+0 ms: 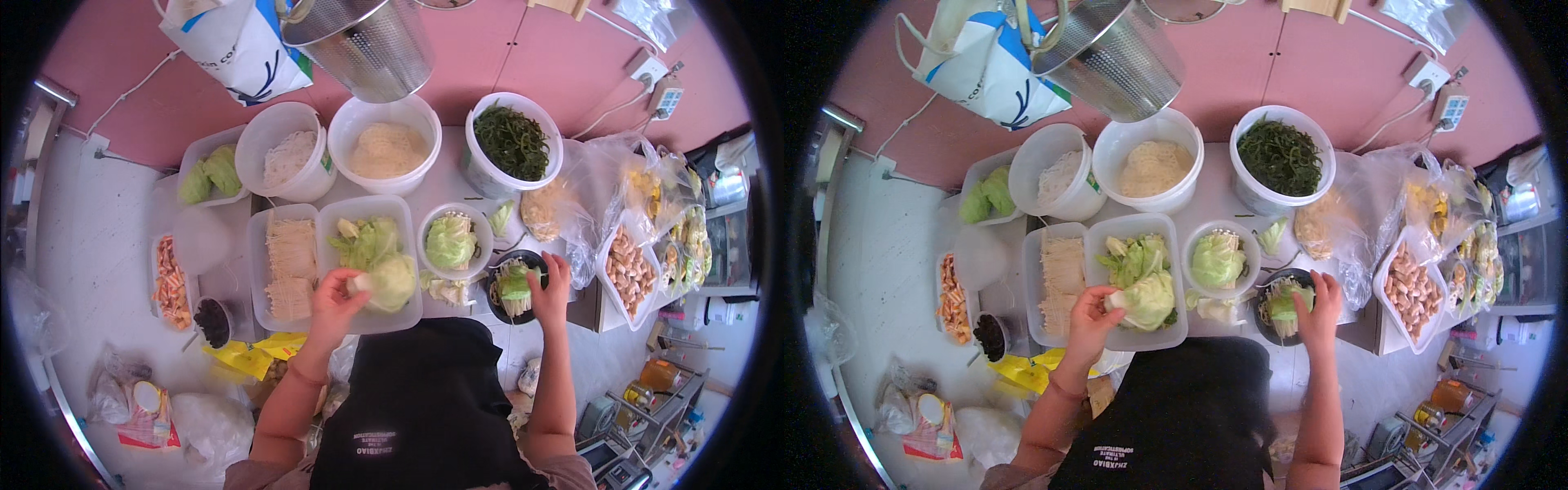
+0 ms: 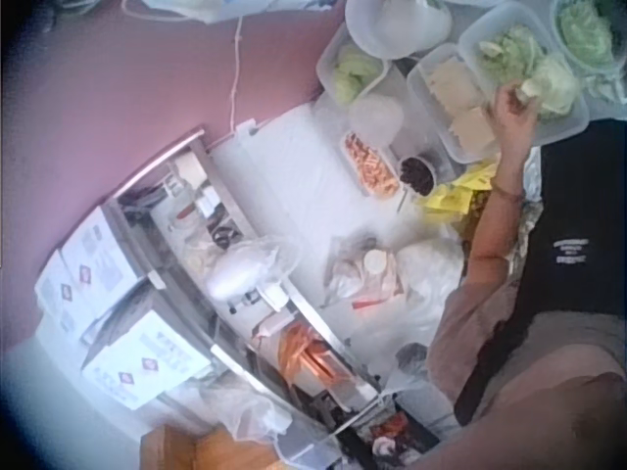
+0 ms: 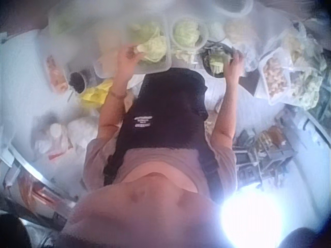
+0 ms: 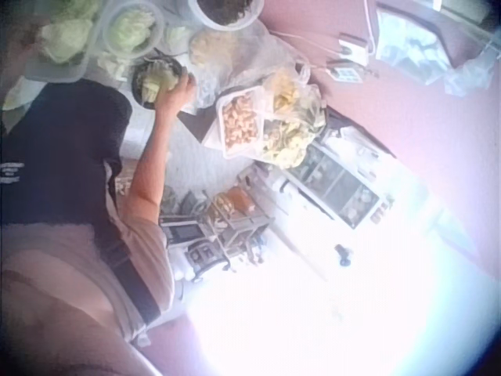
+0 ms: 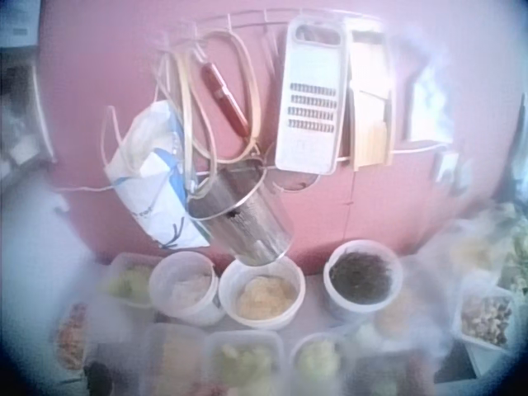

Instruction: The person assembles salads by hand, placing lettuce, noodles, and other ingredients into small black bowls. They repeatedly reach into containers to pick up ingredients and arrange them in the bowls.

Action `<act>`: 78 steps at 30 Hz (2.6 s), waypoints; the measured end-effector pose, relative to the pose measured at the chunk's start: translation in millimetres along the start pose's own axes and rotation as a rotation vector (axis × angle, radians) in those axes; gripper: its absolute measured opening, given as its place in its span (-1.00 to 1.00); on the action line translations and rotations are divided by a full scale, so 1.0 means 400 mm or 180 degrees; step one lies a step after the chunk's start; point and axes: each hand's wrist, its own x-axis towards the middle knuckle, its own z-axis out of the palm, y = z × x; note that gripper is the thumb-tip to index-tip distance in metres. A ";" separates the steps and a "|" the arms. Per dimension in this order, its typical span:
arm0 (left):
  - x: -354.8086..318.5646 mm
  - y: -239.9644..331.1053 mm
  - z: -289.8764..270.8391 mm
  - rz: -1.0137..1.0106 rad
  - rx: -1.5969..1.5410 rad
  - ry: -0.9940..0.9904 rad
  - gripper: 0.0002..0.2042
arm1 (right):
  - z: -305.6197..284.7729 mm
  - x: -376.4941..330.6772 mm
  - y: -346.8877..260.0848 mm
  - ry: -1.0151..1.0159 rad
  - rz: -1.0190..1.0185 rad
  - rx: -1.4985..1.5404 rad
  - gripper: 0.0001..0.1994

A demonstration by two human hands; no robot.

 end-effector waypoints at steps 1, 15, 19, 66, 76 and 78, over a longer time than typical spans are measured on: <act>0.000 0.004 0.010 -0.0079 -0.0050 -0.0103 -0.67 | 0.010 -0.006 -0.049 -0.0165 -0.0103 0.0689 -0.42; -0.038 0.012 0.102 0.0602 0.2640 -0.0117 -0.63 | 0.196 -0.151 -0.359 -0.0715 0.0536 0.2511 -0.23; -0.040 0.013 0.132 0.1414 0.3108 -0.0227 -0.72 | 0.165 -0.145 -0.359 -0.0427 0.0077 0.1836 -0.28; 0.060 0.044 0.280 -0.0539 -0.2096 -0.0468 -0.72 | 0.019 -0.063 -0.237 -0.0028 0.1924 0.5707 -0.52; 0.072 -0.004 0.058 0.1559 0.3551 0.0376 -0.41 | 0.090 -0.163 -0.172 -0.0579 0.0859 0.4081 -0.58; 0.039 0.061 0.142 0.1971 0.3121 -0.0164 -0.45 | 0.079 -0.171 -0.200 -0.0578 0.0692 0.3694 -0.64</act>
